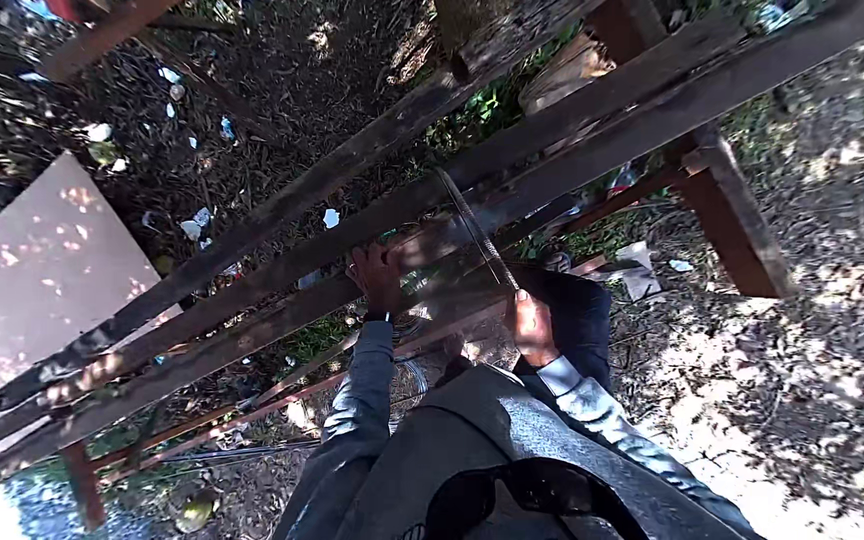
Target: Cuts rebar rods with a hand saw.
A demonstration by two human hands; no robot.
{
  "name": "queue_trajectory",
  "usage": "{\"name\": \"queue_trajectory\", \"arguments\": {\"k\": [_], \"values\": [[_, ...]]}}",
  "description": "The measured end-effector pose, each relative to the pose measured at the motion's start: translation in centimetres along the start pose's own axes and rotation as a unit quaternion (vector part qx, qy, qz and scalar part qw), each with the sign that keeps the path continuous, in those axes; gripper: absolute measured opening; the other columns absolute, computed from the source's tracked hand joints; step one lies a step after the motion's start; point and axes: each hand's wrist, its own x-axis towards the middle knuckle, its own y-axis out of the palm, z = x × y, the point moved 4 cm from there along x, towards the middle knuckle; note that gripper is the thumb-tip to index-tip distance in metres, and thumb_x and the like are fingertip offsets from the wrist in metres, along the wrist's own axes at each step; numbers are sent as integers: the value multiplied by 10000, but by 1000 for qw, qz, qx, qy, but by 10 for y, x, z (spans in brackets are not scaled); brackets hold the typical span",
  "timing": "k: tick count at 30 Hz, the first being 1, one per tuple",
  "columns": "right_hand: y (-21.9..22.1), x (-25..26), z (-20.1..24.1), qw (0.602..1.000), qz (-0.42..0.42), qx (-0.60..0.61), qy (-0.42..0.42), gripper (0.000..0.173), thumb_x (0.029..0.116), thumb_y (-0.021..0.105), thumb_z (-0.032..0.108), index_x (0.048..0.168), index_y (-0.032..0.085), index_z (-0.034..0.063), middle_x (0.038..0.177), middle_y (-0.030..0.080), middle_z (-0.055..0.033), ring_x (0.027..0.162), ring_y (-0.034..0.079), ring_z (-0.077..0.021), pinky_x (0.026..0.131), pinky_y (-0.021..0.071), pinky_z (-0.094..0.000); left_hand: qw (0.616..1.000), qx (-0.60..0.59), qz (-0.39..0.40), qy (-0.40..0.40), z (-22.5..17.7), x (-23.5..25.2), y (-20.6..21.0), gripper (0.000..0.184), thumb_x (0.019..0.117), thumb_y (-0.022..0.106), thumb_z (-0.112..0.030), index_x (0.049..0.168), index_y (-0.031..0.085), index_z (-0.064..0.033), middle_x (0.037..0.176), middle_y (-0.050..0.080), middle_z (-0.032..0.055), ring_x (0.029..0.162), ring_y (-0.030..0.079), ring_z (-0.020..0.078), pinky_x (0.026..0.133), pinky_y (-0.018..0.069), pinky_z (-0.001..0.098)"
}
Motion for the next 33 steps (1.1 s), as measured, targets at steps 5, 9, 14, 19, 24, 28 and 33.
{"name": "queue_trajectory", "arguments": {"k": [5, 9, 14, 19, 24, 28, 33], "values": [[44, 74, 22, 998, 43, -20, 33, 677, 1088, 247, 518, 899, 658, 15, 702, 601, -127, 678, 629, -252, 643, 539, -494, 1000, 15, -17, 0, 2, 0, 7, 410, 990, 569, -594, 1086, 679, -211, 1241, 572, 109, 1208, 525, 337, 1029, 407, 621], [55, 94, 37, 997, 65, -34, -2, 832, 1044, 101, 669, 1000, 650, 45, 790, 628, -168, 756, 660, -311, 666, 545, -554, 1000, 19, -14, 8, -1, -4, 2, 409, 995, 552, -601, 1090, 673, -222, 1240, 575, 103, 1216, 525, 338, 1032, 416, 615], [28, 41, 1, 998, 32, 45, 37, 664, 1074, 268, 574, 881, 678, 89, 668, 577, -23, 635, 588, -126, 632, 536, -388, 1000, 6, -11, 12, -3, -8, -3, 401, 996, 557, -594, 1098, 671, -222, 1248, 564, 115, 1228, 513, 342, 1036, 415, 616], [14, 24, 8, 1000, 24, -1, 6, 578, 1096, 282, 401, 902, 675, 23, 707, 612, -80, 690, 628, -167, 677, 549, -412, 1000, 17, -8, -23, -1, 3, 3, 379, 979, 604, -560, 1069, 695, -203, 1201, 586, 131, 1186, 539, 354, 1022, 420, 606], [54, 81, 20, 998, 52, -27, 38, 747, 1073, 167, 606, 954, 657, 54, 767, 625, -148, 718, 649, -282, 657, 546, -541, 1000, 11, 14, -7, -5, -8, -8, 424, 991, 553, -607, 1119, 671, -220, 1271, 559, 133, 1237, 519, 362, 1026, 434, 625], [53, 85, 21, 998, 52, -11, 41, 819, 1038, 143, 676, 928, 674, 61, 747, 632, -142, 708, 651, -284, 654, 542, -552, 999, -3, 30, 11, -7, -4, -16, 414, 994, 562, -589, 1120, 670, -210, 1255, 574, 140, 1221, 531, 374, 1011, 435, 650], [50, 86, 22, 997, 65, -7, 34, 739, 1073, 154, 595, 875, 633, 68, 725, 595, -136, 672, 623, -283, 620, 523, -538, 997, -11, 75, 16, -4, 5, -26, 472, 939, 609, -651, 1125, 661, -221, 1211, 582, 142, 1145, 562, 375, 964, 448, 657]]}}
